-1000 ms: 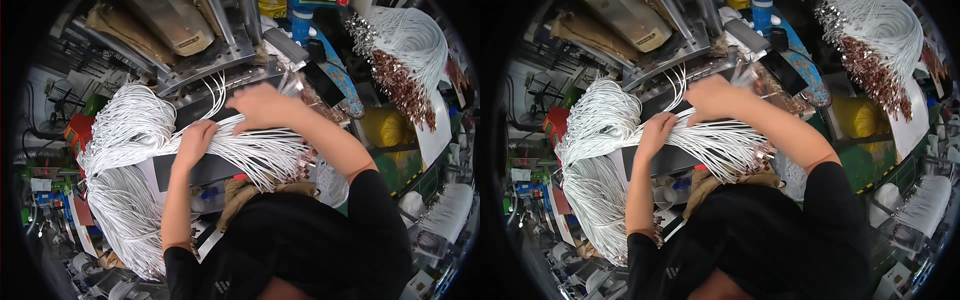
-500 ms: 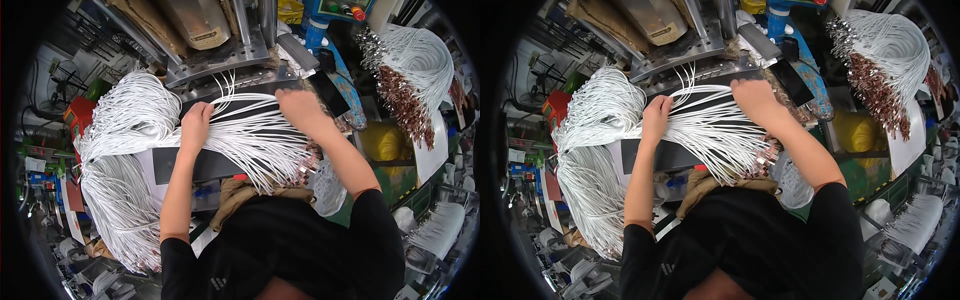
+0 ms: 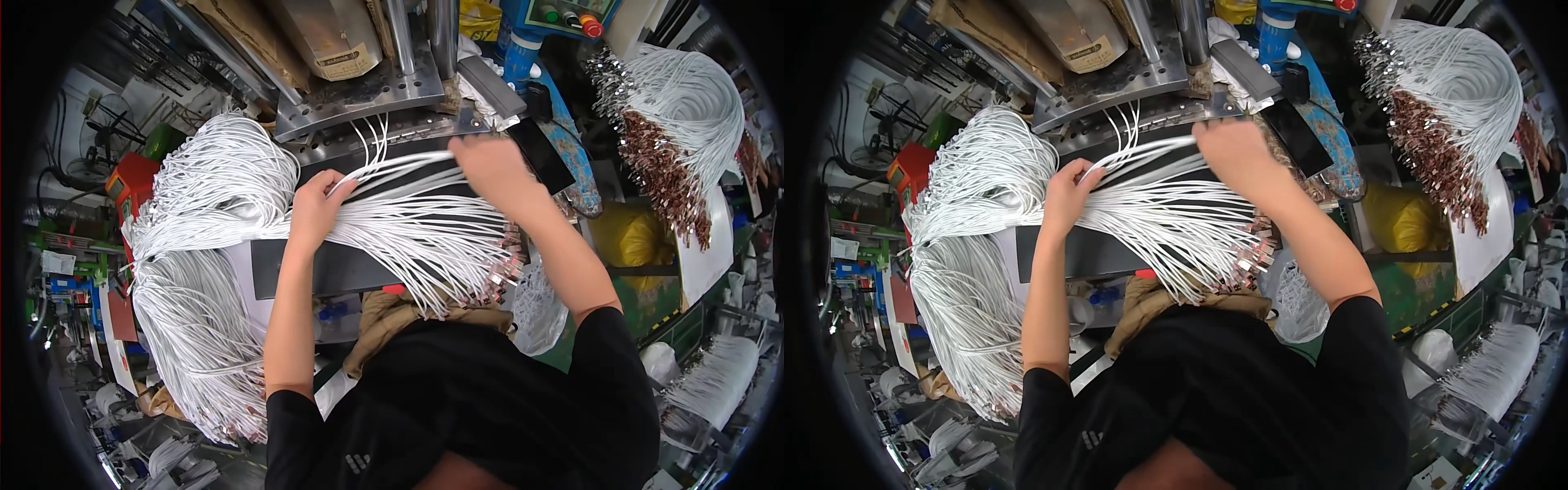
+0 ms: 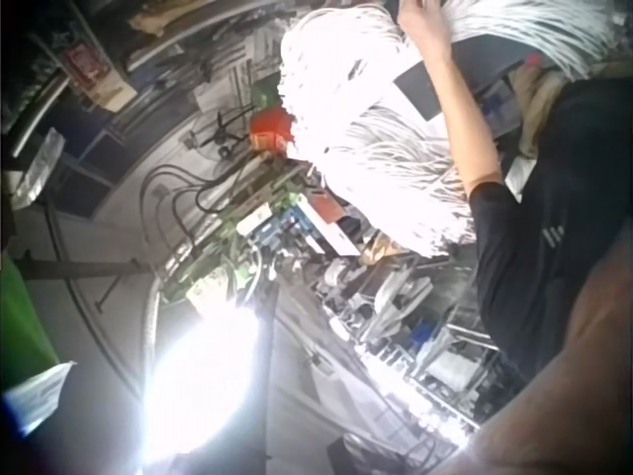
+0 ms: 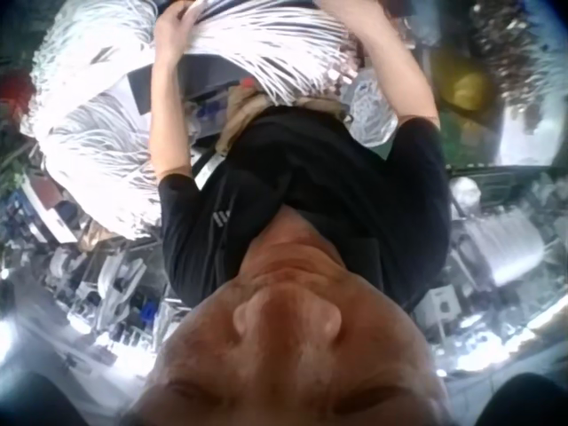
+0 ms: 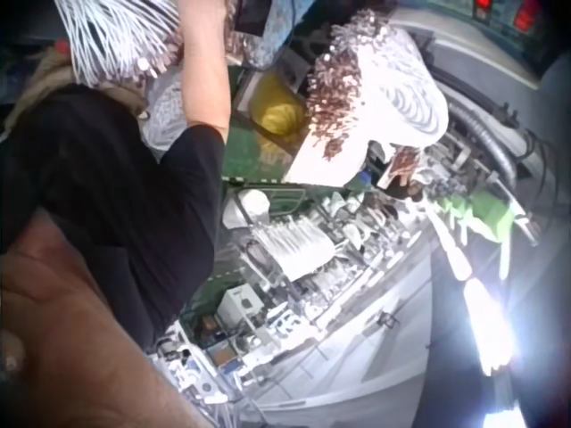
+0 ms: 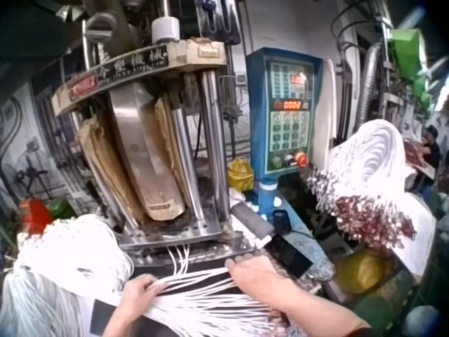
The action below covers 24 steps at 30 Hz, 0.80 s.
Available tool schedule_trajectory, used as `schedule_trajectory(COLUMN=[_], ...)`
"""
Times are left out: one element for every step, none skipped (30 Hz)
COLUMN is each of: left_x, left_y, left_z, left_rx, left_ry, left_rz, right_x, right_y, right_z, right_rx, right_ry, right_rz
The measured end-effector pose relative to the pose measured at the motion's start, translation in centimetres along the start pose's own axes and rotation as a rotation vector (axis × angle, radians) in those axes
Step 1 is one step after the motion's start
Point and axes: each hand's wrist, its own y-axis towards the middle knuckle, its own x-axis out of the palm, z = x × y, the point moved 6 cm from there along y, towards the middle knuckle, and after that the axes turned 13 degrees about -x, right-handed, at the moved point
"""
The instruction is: Organizing and aligning multiple white wire harnesses into a specialized assembly fixture.
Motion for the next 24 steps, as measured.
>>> schedule_trajectory(left_x=[0.2, 0.7, 1.1, 1.6, 2.0, 2.4, 2.6, 2.5, 1.5, 0.5, -0.5, -0.5, 0.4, 4.0, 6.9, 7.9, 8.9, 9.6, 10.0, 10.2, 10.0, 9.9, 9.7, 10.1], left_y=[-0.2, -0.4, -0.6, -0.8, -1.0, -1.4, -1.8, -2.2, -2.6, -2.5, -2.4, -2.8, -4.3, -6.9, -9.0, -8.9, -8.6, -8.7, -8.7, -8.7, -8.1, -7.3, -6.5, -5.8], left_z=[0.0, 0.4, 1.1, 1.8, 2.3, 4.2, 6.1, 7.6, 8.4, 8.1, 7.3, 6.0, 6.0, 5.8, 6.1, 5.7, 5.0, 4.6, 4.2, 4.2, 4.6, 5.2, 5.4, 5.0], left_rx=[-0.003, 0.053, 0.112, 0.172, 0.171, 0.260, 0.347, 0.434, 0.429, 0.230, 0.028, -0.173, -0.184, -0.326, -0.456, -0.453, -0.483, -0.518, -0.553, -0.555, -0.529, -0.502, -0.477, -0.473], left_ry=[0.000, 0.062, 0.124, 0.187, 0.189, 0.174, 0.159, 0.141, 0.140, 0.199, 0.253, 0.304, 0.303, -0.097, -0.515, -0.516, -0.574, -0.630, -0.685, -0.683, -0.671, -0.660, -0.648, -0.647], left_rz=[-0.001, 0.005, 0.009, 0.014, 0.014, 0.040, 0.068, 0.094, 0.089, -0.048, -0.176, -0.306, -0.302, -0.629, -0.939, -0.941, -0.916, -0.891, -0.865, -0.867, -0.838, -0.810, -0.773, -0.769], right_x=[-1.0, -0.9, -1.0, -1.2, -1.3, -0.9, 0.3, 1.8, 2.7, 2.5, 1.2, -0.1, -1.1, -1.1, -1.0, -1.1, -1.0, -0.4, 0.7, 2.2, 3.4, 3.7, 4.6, 5.2], right_y=[-0.2, -0.1, 0.4, 1.0, 1.5, 1.8, 2.0, 1.9, 1.6, 0.7, -0.5, -1.6, -2.2, -2.0, -1.7, -1.6, -1.7, -1.5, -0.8, -0.6, -1.2, -1.4, -0.5, 0.3], right_z=[0.1, -0.2, -1.0, -2.0, -2.9, -3.3, -3.4, -3.3, -3.4, -2.9, -1.7, -0.4, -0.1, -1.2, -4.2, -6.9, -8.5, -7.8, -4.1, -0.5, 1.9, 1.5, -0.7, -3.0], right_rx=[0.023, 0.022, -0.022, -0.066, -0.112, -0.108, -0.046, 0.017, 0.079, 0.082, 0.066, 0.050, 0.032, 0.023, -0.141, -0.297, -0.452, -0.449, -0.148, 0.163, 0.480, 0.481, 0.380, 0.273], right_ry=[-0.036, -0.033, -0.013, 0.008, 0.030, 0.027, 0.140, 0.253, 0.374, 0.378, 0.270, 0.162, 0.060, 0.067, 0.194, 0.312, 0.429, 0.430, 0.630, 0.819, 0.990, 0.985, 1.165, 1.336], right_rz=[0.065, 0.064, 0.103, 0.142, 0.182, 0.181, 0.139, 0.096, 0.049, 0.042, 0.087, 0.132, 0.182, 0.183, 0.183, 0.180, 0.175, 0.175, 0.293, 0.406, 0.515, 0.518, 0.402, 0.280])
